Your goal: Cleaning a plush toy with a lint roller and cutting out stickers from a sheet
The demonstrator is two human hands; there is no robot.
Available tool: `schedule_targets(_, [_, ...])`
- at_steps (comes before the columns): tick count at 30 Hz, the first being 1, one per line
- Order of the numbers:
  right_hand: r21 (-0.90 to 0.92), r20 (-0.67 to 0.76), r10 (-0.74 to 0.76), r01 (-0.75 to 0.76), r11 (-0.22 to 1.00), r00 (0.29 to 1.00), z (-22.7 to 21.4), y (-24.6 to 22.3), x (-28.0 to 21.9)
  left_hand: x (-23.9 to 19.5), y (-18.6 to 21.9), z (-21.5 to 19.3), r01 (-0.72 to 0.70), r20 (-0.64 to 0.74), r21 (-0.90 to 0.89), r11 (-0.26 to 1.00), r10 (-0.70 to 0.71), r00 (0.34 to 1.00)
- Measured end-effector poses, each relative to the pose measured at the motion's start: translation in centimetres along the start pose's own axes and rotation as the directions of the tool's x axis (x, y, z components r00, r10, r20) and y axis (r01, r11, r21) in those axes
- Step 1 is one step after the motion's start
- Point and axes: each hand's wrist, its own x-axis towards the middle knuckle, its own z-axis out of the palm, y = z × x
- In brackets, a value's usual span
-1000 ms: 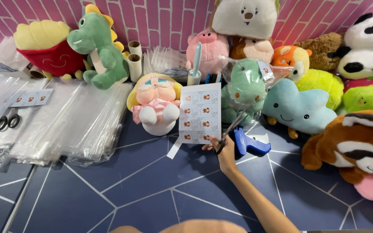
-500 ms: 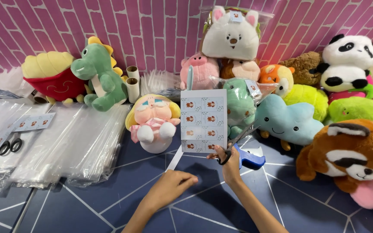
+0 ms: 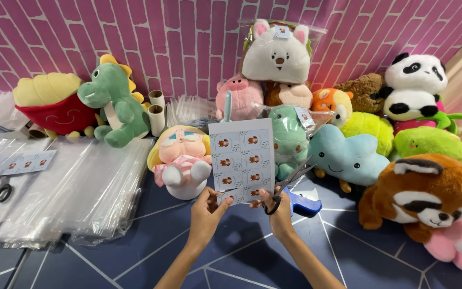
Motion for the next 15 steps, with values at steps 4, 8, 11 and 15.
schedule_targets(4, [-0.012, -0.018, 0.020, -0.020, 1.000, 1.000, 0.2, -0.2, -0.2, -0.1, 0.9, 1.8, 0.111, -0.037, -0.203, 0.973, -0.120, 0.992])
schedule_targets(8, [-0.031, -0.024, -0.010, 0.010, 0.999, 1.000, 0.0, 0.2, -0.4, -0.7, 1.4, 2.9, 0.181, -0.028, -0.019, 0.983, -0.182, 0.983])
schedule_targets(11, [-0.065, 0.010, -0.020, 0.020, 0.998, 1.000, 0.3, 0.3, -0.6, -0.6, 0.6, 2.6, 0.137, -0.063, 0.058, 0.989, -0.133, 0.989])
schedule_targets(15, [-0.213, 0.075, -0.042, 0.057, 0.975, 0.996, 0.1, 1.1, -1.0, -0.4, 0.3, 1.7, 0.098, -0.069, -0.092, 0.991, -0.104, 0.992])
